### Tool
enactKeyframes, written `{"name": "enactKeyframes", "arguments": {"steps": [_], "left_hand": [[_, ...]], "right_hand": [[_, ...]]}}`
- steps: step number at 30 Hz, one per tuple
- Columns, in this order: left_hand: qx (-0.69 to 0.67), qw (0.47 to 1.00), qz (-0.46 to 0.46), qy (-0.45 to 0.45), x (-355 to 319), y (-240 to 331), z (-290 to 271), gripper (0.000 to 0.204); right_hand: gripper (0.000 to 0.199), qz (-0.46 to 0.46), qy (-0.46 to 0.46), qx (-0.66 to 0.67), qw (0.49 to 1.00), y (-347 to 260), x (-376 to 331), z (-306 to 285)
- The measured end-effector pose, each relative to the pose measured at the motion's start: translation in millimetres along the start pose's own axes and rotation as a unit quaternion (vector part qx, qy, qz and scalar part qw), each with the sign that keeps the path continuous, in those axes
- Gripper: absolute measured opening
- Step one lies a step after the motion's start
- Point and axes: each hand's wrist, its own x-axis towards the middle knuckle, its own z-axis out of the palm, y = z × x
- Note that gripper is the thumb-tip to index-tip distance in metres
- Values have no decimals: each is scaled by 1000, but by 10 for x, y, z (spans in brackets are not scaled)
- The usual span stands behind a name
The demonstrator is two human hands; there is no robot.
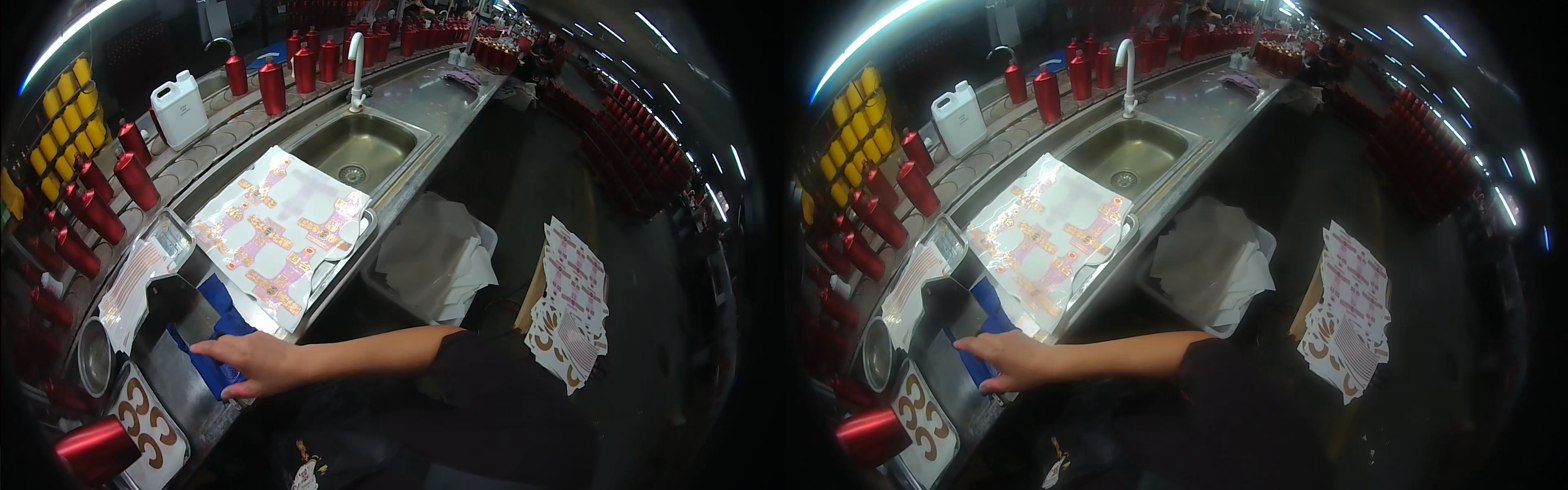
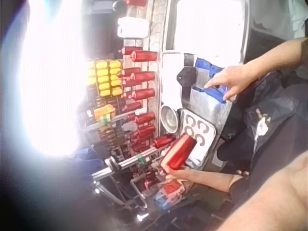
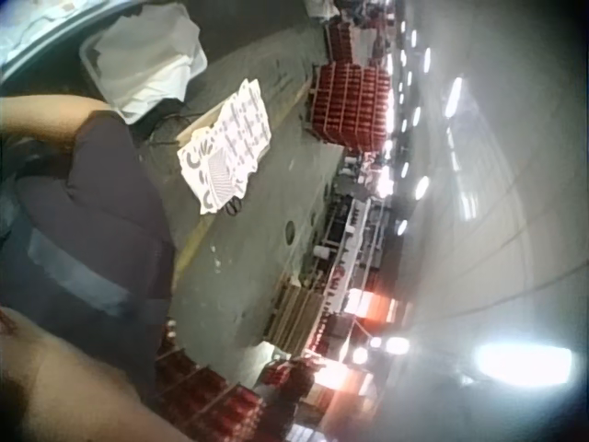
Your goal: The person applies gold crescent-shaped stickers to the necks of red cylindrical bottles, then applies a rectangular label to the body of each bottle. They wipe the bottles with a cloth and place the finished bottles into a cardboard box.
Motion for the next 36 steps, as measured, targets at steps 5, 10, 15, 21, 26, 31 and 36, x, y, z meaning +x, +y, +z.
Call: {"name": "enactKeyframes", "arguments": {"steps": [5,10,15,21,26,31,36], "left_hand": [[-234,926,-267,-130,-1086,626,1293,74],[-253,911,-248,-212,-1752,822,2066,72],[-263,842,-387,-268,-1951,810,2188,78],[-262,867,-329,-266,-1925,616,2299,66],[-290,848,-364,-253,-1823,517,2419,63],[-251,851,-417,-197,-1751,453,2632,64],[-232,852,-414,-222,-1727,504,2737,67]], "right_hand": [[130,-175,-54,181,966,-345,105,396],[130,-91,-33,295,951,-493,-289,333],[129,-7,4,269,963,-462,-458,188],[128,36,-49,283,957,-343,-388,40],[126,42,-87,317,944,-185,-223,-20],[124,51,-82,305,947,-60,-130,-47],[124,61,-87,304,947,12,-88,-141]]}}
